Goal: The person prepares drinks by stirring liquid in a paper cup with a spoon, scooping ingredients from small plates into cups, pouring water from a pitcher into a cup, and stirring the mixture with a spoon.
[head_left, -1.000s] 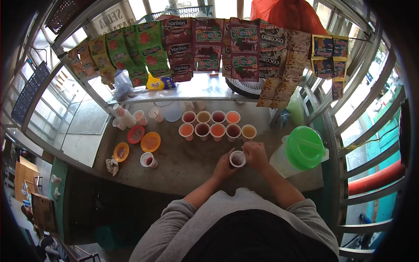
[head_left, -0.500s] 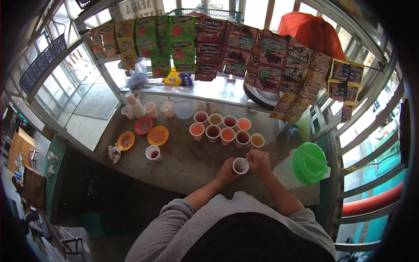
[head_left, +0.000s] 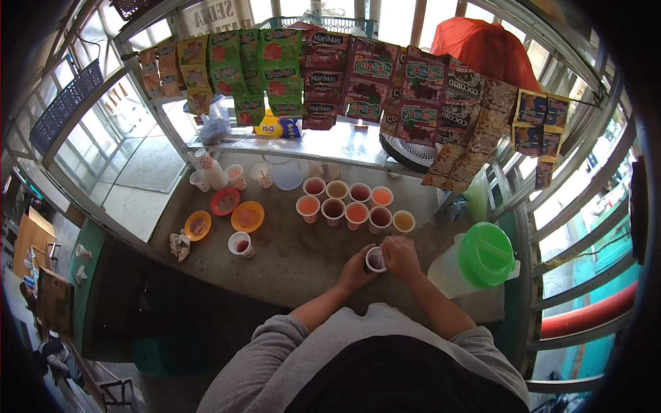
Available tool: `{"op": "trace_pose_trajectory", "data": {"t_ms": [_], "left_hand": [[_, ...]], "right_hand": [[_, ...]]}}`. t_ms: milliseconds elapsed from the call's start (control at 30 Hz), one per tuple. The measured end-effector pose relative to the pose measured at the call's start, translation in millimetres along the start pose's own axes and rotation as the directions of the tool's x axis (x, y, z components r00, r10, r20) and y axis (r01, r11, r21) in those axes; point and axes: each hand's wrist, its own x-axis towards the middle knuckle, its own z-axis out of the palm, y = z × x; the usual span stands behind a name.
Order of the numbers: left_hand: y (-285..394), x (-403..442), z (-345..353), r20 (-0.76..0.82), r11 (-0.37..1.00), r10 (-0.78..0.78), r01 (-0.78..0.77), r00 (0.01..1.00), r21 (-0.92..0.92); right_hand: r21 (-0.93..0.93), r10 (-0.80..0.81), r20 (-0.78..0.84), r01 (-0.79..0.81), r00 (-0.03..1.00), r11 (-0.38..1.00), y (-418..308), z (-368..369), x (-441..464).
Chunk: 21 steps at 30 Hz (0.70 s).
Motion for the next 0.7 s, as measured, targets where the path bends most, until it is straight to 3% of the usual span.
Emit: {"op": "trace_pose_trajectory", "data": {"t_ms": [33, 67, 133, 167, 233, 267, 333, 533, 600, 700], "left_hand": [[0, 0, -1, 0.034, 0.999, -0.005, 0.007, 0.999, -0.033], [0, 0, -2, 0.069, 0.998, -0.010, 0.014, 0.998, -0.065], [7, 1, -7, 0.102, 0.998, 0.003, 0.004, 0.995, -0.069], [12, 2, -10, 0.128, 0.997, 0.015, -0.006, 0.992, -0.075], [9, 3, -9, 0.158, 0.998, -0.011, 0.020, 0.987, -0.053], [8, 1, -9, 0.187, 0.998, -0.044, 0.050, 0.981, -0.028], [9, 1, -10, 0.171, 0.999, -0.033, 0.034, 0.985, -0.005], [-10, -1, -1, 0.101, 0.998, 0.052, -0.057, 0.993, 0.042], [-10, 1, 0, 0.111, 0.996, 0.057, -0.065, 0.992, 0.066], [-8, -1, 2, 0.042, 0.998, 0.022, -0.019, 0.999, -0.061]], "right_hand": [[0.034, 0.052, 0.102, -0.056, 0.993, 0.998, 1, 3, -3], [0.035, 0.058, 0.099, -0.061, 0.993, 0.997, 4, 5, -5], [0.029, -0.011, -0.122, 0.015, 0.992, 0.999, -5, -8, 0], [0.027, -0.009, -0.125, 0.012, 0.992, 1.000, -2, -4, -5], [0.058, 0.078, 0.037, -0.080, 0.996, 0.995, 1, 3, -13], [0.059, 0.078, 0.035, -0.080, 0.996, 0.995, 4, 6, -15], [0.129, 0.068, -0.083, -0.057, 0.994, 0.990, 2, 2, -15], [0.054, 0.027, -0.180, -0.017, 0.983, 0.998, 4, 4, -13], [0.037, 0.036, -0.125, -0.031, 0.992, 0.999, 3, 6, -16], [0.070, 0.064, -0.082, -0.058, 0.995, 0.996, 9, 7, -13]]}}
